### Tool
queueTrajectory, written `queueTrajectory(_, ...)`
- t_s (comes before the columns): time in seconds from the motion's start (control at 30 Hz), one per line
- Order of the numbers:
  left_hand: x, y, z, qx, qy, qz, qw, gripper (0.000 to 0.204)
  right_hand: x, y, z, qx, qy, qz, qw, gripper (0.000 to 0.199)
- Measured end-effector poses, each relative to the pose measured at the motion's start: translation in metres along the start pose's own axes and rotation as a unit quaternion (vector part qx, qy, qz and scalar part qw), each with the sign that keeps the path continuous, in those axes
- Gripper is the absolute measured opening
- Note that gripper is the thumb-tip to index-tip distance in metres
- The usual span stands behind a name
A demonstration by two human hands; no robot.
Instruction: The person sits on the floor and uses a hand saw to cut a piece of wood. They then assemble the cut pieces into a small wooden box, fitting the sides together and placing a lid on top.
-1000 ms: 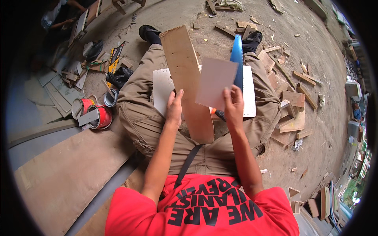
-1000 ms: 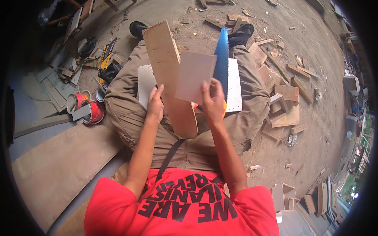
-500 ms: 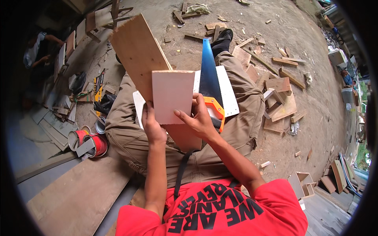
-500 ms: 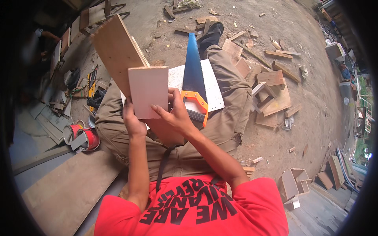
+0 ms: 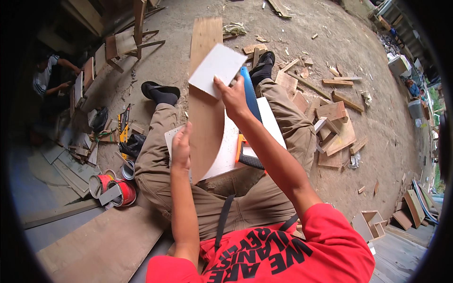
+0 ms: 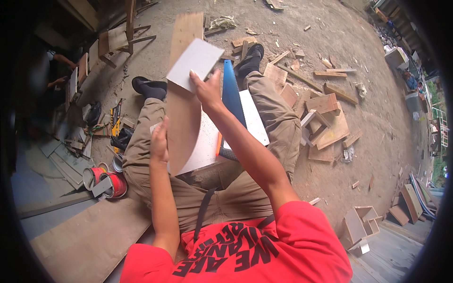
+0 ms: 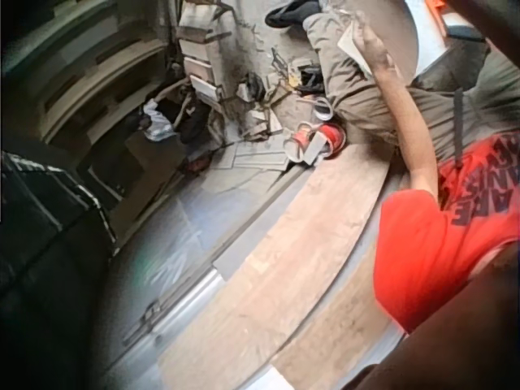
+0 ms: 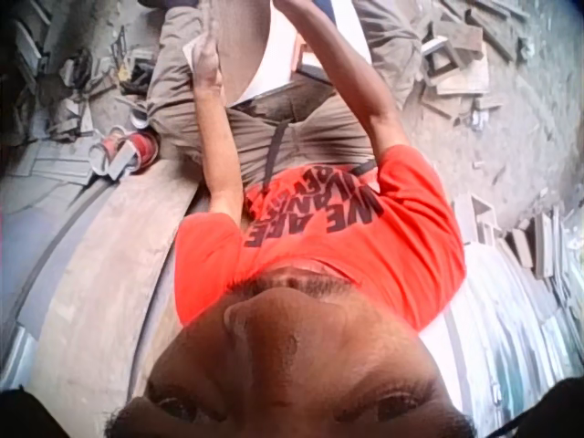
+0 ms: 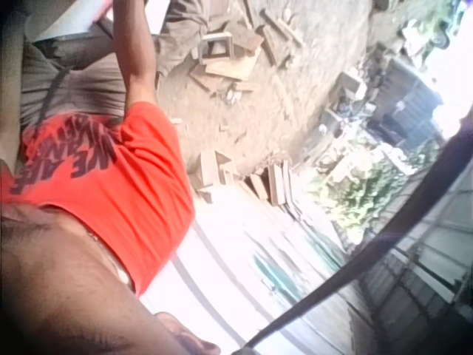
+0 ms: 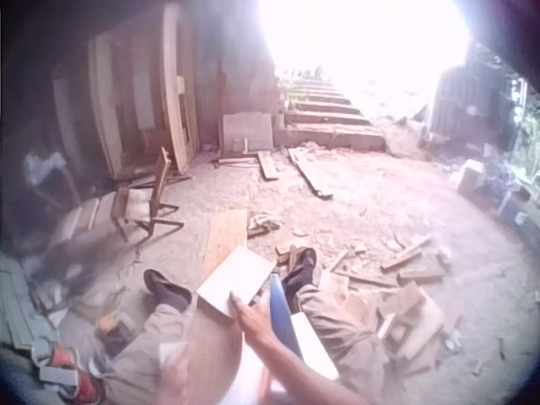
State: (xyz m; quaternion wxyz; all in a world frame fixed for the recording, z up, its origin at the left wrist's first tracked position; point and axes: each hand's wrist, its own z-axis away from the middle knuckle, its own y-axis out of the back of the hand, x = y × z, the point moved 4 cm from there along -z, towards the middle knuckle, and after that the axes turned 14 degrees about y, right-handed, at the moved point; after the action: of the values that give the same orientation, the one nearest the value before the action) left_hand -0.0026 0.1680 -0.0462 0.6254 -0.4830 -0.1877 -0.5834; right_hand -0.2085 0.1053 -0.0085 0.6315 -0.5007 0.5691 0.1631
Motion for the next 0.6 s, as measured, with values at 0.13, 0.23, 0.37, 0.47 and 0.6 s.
queueTrajectory(0.13, -0.036, 0.003, -0.007, 0.104, 0.014, -0.138, 0.985, 0.033, 0.072, 0.052, 0.007, -0.022, -0.020, 0.244, 0.969, 0.054)
queueTrajectory(0.23, -0.062, 0.016, -0.027, 0.153, -0.017, -0.190, 0.970, 0.034, 0.077, 0.073, -0.006, -0.055, 0.051, 0.324, 0.943, 0.043)
queueTrajectory(0.37, -0.056, 0.033, -0.054, 0.167, -0.001, -0.189, 0.968, 0.037, 0.056, 0.078, -0.013, -0.029, 0.019, 0.173, 0.984, 0.030)
queueTrajectory(0.47, -0.025, 0.034, -0.093, 0.173, -0.050, -0.174, 0.968, 0.036, 0.034, 0.083, -0.005, -0.019, -0.006, 0.071, 0.997, 0.034)
queueTrajectory(0.6, 0.026, 0.038, -0.129, 0.240, -0.088, -0.518, 0.816, 0.073, 0.020, 0.092, 0.017, 0.027, 0.012, 0.028, 0.999, 0.029)
